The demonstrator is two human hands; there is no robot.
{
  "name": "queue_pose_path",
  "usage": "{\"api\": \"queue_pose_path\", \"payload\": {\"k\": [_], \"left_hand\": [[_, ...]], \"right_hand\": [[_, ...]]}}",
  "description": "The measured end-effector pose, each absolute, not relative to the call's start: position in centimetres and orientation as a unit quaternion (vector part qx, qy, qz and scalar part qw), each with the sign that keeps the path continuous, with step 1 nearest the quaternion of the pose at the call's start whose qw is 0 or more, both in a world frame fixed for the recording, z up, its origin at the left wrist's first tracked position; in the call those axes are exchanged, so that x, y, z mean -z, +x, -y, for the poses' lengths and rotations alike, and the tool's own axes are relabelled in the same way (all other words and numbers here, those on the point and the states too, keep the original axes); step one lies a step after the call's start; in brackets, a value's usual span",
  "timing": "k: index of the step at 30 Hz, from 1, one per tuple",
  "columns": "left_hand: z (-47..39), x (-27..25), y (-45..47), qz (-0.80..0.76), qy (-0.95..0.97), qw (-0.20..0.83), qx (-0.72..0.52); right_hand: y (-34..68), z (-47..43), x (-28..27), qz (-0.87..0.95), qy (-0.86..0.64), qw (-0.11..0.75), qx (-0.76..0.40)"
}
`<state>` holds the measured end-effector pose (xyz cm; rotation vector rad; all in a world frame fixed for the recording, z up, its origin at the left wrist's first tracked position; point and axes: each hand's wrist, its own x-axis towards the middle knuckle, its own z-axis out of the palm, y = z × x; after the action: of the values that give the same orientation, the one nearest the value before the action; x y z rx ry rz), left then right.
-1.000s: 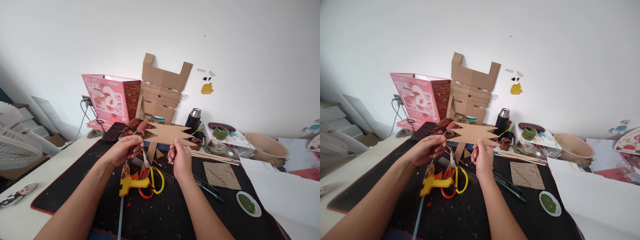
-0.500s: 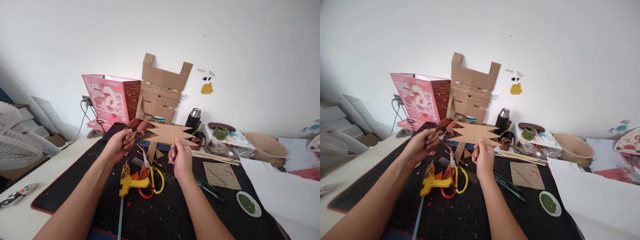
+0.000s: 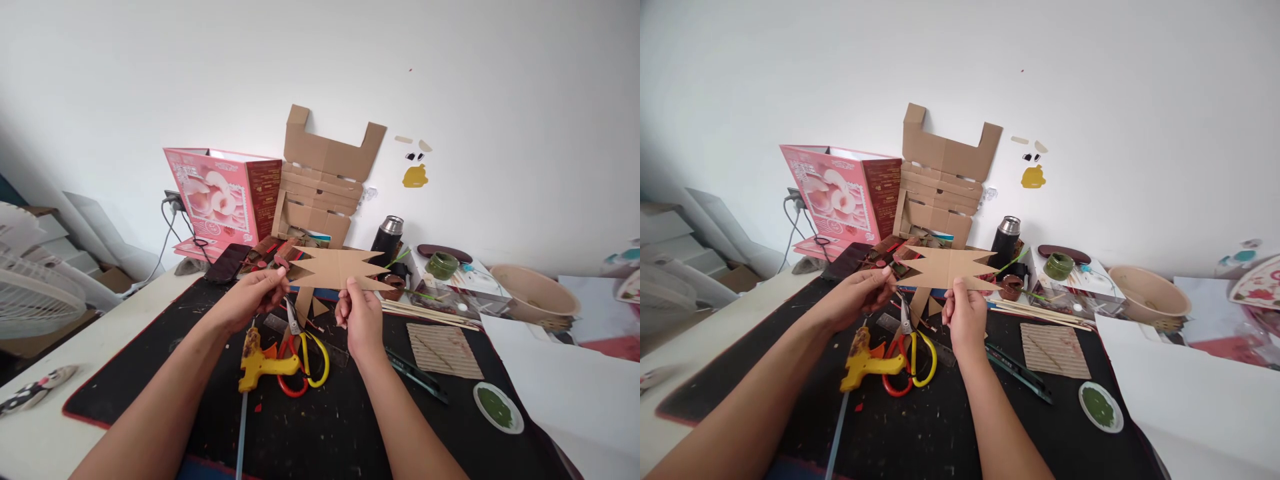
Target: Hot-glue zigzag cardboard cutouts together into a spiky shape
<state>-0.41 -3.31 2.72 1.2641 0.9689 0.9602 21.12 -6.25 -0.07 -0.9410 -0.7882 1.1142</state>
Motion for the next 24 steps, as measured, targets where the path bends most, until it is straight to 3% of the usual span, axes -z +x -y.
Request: {"api": "queue_pose_path", "payload": {"k": [24], "left_hand": [[3.27,-2.69,-1.20,-0.417,0.595,0.571,-0.382]], "right_hand": [[21.16,6.26,-0.12,0.352,-0.423,0.672,-0.494]]}}
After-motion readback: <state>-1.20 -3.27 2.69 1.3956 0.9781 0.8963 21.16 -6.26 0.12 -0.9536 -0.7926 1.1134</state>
